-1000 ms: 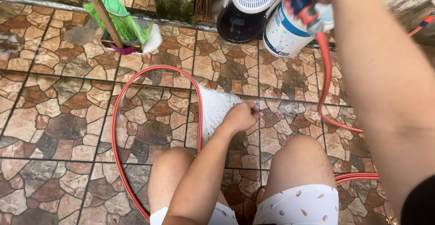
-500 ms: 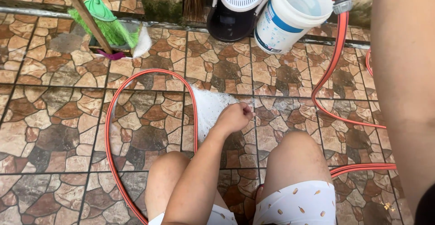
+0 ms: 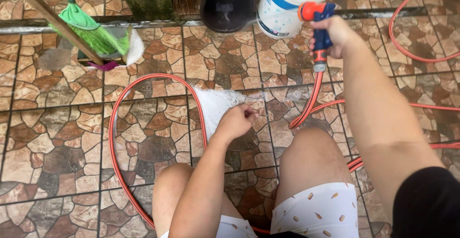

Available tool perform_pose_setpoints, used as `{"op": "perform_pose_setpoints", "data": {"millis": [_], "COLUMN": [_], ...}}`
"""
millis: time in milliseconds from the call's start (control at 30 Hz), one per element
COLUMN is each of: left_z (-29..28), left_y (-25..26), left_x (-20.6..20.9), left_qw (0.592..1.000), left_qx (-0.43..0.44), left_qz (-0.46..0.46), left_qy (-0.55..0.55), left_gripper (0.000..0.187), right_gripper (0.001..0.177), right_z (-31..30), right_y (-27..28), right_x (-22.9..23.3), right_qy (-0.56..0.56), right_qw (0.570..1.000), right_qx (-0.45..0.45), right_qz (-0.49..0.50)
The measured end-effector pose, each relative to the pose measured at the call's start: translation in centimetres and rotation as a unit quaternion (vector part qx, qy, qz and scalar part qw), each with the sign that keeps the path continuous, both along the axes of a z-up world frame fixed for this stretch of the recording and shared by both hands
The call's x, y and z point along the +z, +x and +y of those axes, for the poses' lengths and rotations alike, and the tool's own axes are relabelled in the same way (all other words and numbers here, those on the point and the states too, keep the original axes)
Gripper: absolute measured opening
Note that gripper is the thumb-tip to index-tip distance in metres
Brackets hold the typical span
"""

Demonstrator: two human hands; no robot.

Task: Cleaning and rinsing out plastic buckets using a garden hose in a garage area.

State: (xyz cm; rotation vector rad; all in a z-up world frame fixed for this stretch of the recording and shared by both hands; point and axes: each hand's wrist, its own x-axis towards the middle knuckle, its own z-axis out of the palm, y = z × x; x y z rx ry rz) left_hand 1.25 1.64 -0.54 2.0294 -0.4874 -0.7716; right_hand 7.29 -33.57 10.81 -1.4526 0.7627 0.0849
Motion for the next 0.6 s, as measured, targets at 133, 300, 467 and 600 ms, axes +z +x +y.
{"op": "perform_pose_setpoints", "data": {"millis": [133, 300, 467, 600], "left_z": [-0.1, -4.5, -14.0, -13.6], "left_y": [0.3, 4.2, 18.0, 22.4], "left_x": [-0.2, 0.6, -4.1, -12.5], "left_qw": [0.998, 0.981, 0.877, 0.844], "left_qx": [0.046, 0.162, 0.267, 0.294], "left_qz": [-0.003, -0.025, 0.154, 0.309], "left_qy": [-0.036, -0.103, -0.368, -0.326], "left_gripper": [0.026, 0.024, 0.006, 0.017], "right_gripper": [0.019, 0.016, 0.024, 0.033], "right_z": [-0.4, 2.6, 11.4, 14.9], "right_y": [-3.3, -6.6, -8.5, -10.3], "right_x": [-4.0, -9.5, -8.4, -3.9], "right_qy": [0.061, 0.098, 0.004, -0.046], "right_qw": [0.998, 0.995, 0.993, 0.982], "right_qx": [-0.025, -0.003, 0.118, 0.175], "right_qz": [0.015, -0.001, 0.006, 0.045]}}
